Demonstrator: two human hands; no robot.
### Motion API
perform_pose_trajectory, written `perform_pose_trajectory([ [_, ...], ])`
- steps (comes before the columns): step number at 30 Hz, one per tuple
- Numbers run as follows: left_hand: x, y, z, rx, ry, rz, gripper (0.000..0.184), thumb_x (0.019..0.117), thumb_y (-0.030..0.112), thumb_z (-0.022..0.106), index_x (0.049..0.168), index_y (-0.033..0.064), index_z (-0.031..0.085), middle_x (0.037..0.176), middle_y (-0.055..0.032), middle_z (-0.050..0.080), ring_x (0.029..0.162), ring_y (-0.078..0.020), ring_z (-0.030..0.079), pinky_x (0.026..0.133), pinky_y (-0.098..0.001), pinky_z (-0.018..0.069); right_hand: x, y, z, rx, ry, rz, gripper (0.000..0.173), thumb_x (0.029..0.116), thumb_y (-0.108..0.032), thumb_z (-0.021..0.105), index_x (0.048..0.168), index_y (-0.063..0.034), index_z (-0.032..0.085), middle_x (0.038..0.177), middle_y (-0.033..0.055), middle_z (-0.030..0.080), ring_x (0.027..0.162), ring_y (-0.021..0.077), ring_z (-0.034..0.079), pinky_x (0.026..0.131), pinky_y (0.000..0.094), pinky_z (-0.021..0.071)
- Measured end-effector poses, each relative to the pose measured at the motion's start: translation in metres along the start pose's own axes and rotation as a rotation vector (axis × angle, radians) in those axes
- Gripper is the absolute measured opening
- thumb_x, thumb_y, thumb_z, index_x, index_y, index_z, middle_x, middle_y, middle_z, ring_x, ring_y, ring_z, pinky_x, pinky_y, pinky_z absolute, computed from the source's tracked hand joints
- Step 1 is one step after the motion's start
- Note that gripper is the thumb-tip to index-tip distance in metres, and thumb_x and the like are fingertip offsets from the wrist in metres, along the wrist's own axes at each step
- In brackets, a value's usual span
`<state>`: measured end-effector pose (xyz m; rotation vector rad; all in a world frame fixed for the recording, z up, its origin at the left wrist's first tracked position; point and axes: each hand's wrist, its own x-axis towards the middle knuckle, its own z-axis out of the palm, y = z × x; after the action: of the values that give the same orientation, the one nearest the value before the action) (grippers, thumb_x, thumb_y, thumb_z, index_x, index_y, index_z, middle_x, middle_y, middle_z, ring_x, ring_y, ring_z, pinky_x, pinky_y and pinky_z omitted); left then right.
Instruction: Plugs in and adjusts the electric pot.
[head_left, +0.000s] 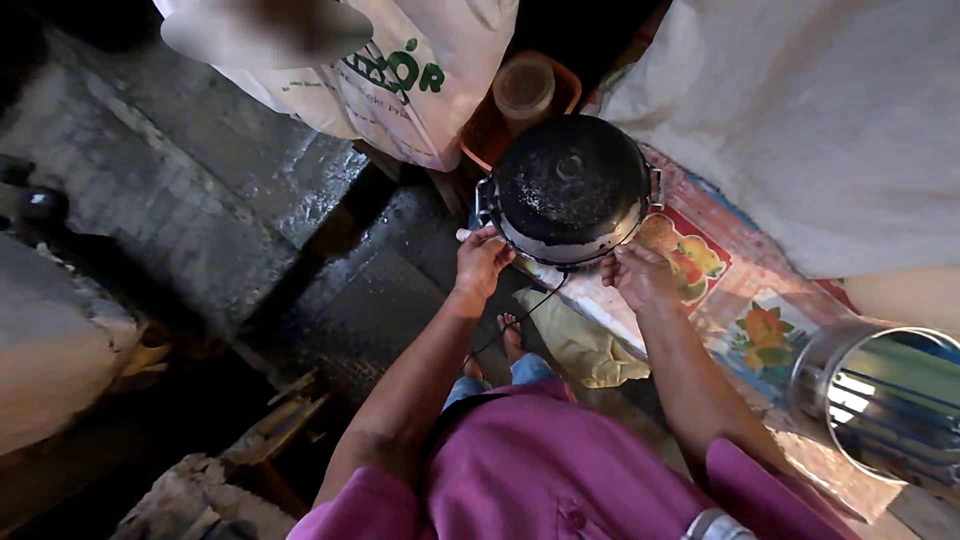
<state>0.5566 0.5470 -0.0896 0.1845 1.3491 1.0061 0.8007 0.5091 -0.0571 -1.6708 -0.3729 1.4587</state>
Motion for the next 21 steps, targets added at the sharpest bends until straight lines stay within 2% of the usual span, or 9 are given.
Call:
perform_pose_trajectory([
  [4, 0.002, 0.006, 0.004, 0.027, -0.031, 0.019, 0.028, 0.0979, -0.003, 0.059, 0.124, 0.0034, 0.053, 0.094, -0.0097, 0.064, 0.075, -0.0172, 0.067, 0.072, -0.0329, 0.0604, 0.007, -0.001, -0.001, 0.007, 0.003, 0.001, 0.016, 0.1092, -0.010, 0.045, 0.107, -0.0028, 0.059, 0.078, 0.0057, 0.066, 0.058, 0.0140, 0.063, 0.057, 0.0304, 0.0578],
  [9, 0.004, 0.020, 0.014, 0.036, -0.091, 0.091, 0.031, 0.0988, -0.003, 0.058, 0.128, 0.0049, 0.054, 0.097, -0.0089, 0.065, 0.076, -0.0173, 0.067, 0.071, -0.0334, 0.0601, 0.019, 0.001, -0.006, 0.117, -0.061, 0.000, 0.017, 0.1089, -0.010, 0.044, 0.102, -0.0052, 0.059, 0.077, 0.0051, 0.066, 0.058, 0.0137, 0.062, 0.055, 0.0298, 0.0567],
  [15, -0.005, 0.033, 0.030, 0.077, -0.150, 0.154, 0.024, 0.0979, -0.004, 0.058, 0.118, 0.0087, 0.055, 0.093, -0.0062, 0.065, 0.077, -0.0173, 0.068, 0.071, -0.0347, 0.0613, 0.021, 0.000, -0.014, 0.276, -0.095, -0.010, 0.018, 0.1088, -0.011, 0.042, 0.104, -0.0074, 0.059, 0.077, 0.0044, 0.065, 0.059, 0.0141, 0.062, 0.055, 0.0298, 0.0557],
  [21, -0.015, 0.027, 0.032, 0.097, -0.131, 0.124, 0.024, 0.0983, -0.005, 0.057, 0.118, 0.0089, 0.053, 0.088, -0.0056, 0.063, 0.071, -0.0165, 0.066, 0.067, -0.0327, 0.0600, 0.015, 0.000, -0.020, 0.318, -0.060, 0.001, 0.021, 0.1091, -0.012, 0.040, 0.103, -0.0040, 0.059, 0.072, 0.0074, 0.066, 0.055, 0.0161, 0.063, 0.051, 0.0310, 0.0556],
])
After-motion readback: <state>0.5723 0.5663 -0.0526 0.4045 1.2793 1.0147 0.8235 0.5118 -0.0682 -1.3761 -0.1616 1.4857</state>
